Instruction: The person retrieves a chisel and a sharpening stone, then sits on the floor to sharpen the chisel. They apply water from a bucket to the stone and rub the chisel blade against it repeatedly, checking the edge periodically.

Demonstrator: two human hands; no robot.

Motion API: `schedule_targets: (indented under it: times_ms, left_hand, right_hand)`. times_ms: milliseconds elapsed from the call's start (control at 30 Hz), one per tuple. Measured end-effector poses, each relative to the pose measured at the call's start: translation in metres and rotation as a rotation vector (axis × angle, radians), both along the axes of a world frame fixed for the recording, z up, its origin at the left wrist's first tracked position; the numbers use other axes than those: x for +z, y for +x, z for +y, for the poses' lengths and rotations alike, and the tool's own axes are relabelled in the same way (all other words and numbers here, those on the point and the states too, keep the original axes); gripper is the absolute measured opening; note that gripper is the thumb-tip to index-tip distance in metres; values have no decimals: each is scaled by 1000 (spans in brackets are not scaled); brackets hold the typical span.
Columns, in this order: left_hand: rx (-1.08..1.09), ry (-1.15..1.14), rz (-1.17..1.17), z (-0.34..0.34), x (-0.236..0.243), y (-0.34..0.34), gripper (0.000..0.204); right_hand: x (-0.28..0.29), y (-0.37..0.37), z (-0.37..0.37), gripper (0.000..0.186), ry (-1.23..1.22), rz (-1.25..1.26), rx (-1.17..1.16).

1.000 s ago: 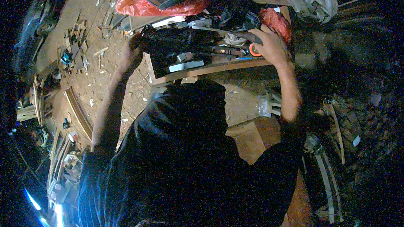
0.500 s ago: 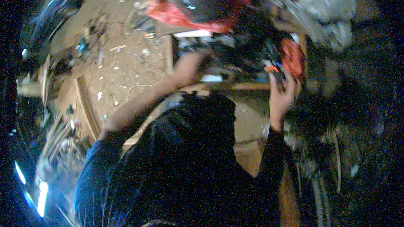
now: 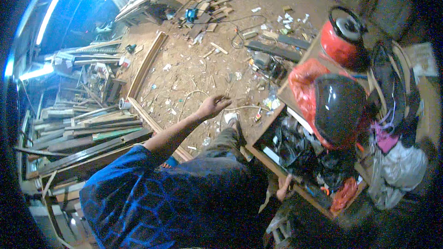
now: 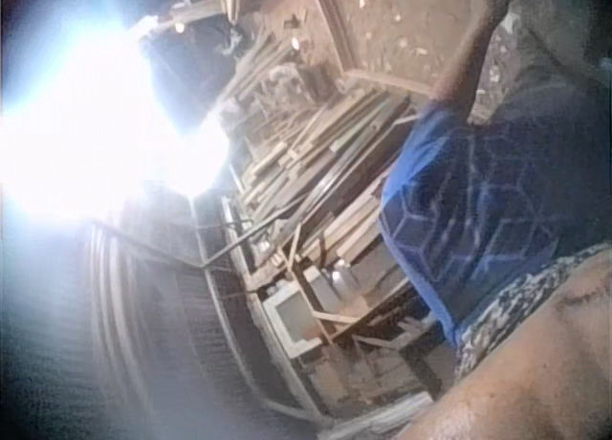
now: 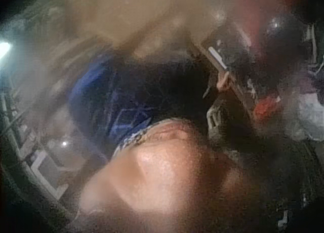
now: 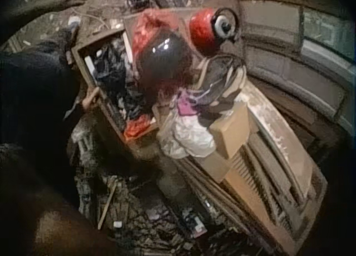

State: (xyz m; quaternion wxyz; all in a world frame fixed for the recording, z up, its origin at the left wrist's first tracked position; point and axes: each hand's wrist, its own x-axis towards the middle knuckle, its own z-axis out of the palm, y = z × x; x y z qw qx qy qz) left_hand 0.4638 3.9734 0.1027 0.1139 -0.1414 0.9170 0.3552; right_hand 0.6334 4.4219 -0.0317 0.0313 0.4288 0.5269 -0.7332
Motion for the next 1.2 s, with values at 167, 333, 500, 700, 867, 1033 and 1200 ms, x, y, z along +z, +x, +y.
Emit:
schedule_targets:
  times_ms: [167, 333, 500, 700, 867, 1033, 1200]
  left_hand:
    - [160, -173, -259, -140, -94, 147, 60]
    - [367, -226, -672, -210, -130, 267, 62]
    - [592, -19, -559, -261, -135, 289, 54]
    - [731, 145, -200, -371, -127, 315, 43]
    - [878, 148, -10, -511, -85, 327, 41]
    - [993, 97, 163, -667, -41, 335, 39]
    - [1196, 44, 172, -769, -43, 331, 41]
  right_hand:
    - [56, -37, -10, 65, -100, 40, 39]
    - [67, -119, -22, 62, 87, 106, 41]
    - [6, -140, -54, 50, 91, 164, -137]
    - [51, -124, -319, 31, 41, 49, 341]
    - [218, -171, -589, 29, -262, 678, 949]
    - [419, -181, -771, 21, -1252, 1365, 1634]
    - [477, -207, -941, 19, -1566, 1614, 2306]
